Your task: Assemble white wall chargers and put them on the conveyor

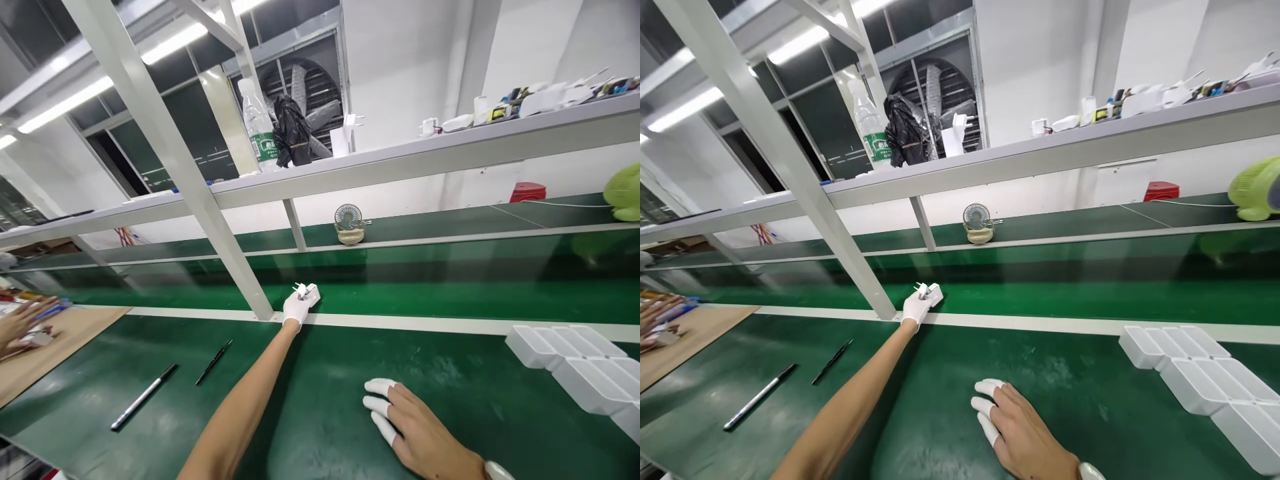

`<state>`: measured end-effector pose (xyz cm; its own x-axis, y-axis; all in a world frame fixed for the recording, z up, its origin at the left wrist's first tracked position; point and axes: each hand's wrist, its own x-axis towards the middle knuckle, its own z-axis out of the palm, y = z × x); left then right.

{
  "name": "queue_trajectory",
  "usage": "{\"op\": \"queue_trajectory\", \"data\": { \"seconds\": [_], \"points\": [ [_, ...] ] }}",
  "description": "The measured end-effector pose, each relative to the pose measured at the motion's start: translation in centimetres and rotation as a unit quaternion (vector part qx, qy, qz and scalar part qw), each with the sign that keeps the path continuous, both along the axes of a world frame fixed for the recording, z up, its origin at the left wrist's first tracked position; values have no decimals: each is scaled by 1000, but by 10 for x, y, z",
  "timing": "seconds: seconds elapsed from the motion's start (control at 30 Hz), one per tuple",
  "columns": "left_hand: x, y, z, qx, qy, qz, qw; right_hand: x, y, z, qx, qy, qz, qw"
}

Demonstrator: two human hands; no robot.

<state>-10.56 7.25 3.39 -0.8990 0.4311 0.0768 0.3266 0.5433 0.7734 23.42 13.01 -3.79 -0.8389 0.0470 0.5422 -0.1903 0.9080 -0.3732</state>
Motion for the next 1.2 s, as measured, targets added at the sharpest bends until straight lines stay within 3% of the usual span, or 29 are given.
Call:
{"op": "queue_trajectory", "data": {
  "seconds": [0.17, 0.33, 0.5, 0.57, 0.67, 0.77, 0.83, 0.93, 1.03, 1.2],
  "points": [
    [-8, 2, -18, 16, -3, 29, 999, 1, 3, -5, 34, -6, 12, 999],
    [3, -16, -24, 47, 12, 28, 998, -1, 0, -2, 24, 5, 19, 1000],
    [43, -27, -26, 53, 12, -51, 997, -3, -8, 12, 3, 28, 10, 1000],
    [64, -18, -26, 48, 0, -91, 995, -5, -8, 16, 4, 11, 14, 1000],
    [98, 13, -21, 27, -25, -208, 977, -11, 3, 16, 42, -9, 26, 999],
    [142, 51, -6, -2, -13, -349, 937, -16, 16, 11, 95, -28, 9, 995],
    [180, 76, 9, -23, 76, -477, 876, -17, 19, 8, 120, -33, 5, 992],
    [237, 113, 28, -51, 186, -589, 785, -18, 20, 6, 140, -55, 5, 989],
    [283, 150, 38, -83, 260, -650, 709, -20, 22, 4, 147, -60, 4, 987],
    [324, 198, 34, -113, 287, -660, 685, -26, 26, 4, 154, -48, 19, 987]
  ]
}}
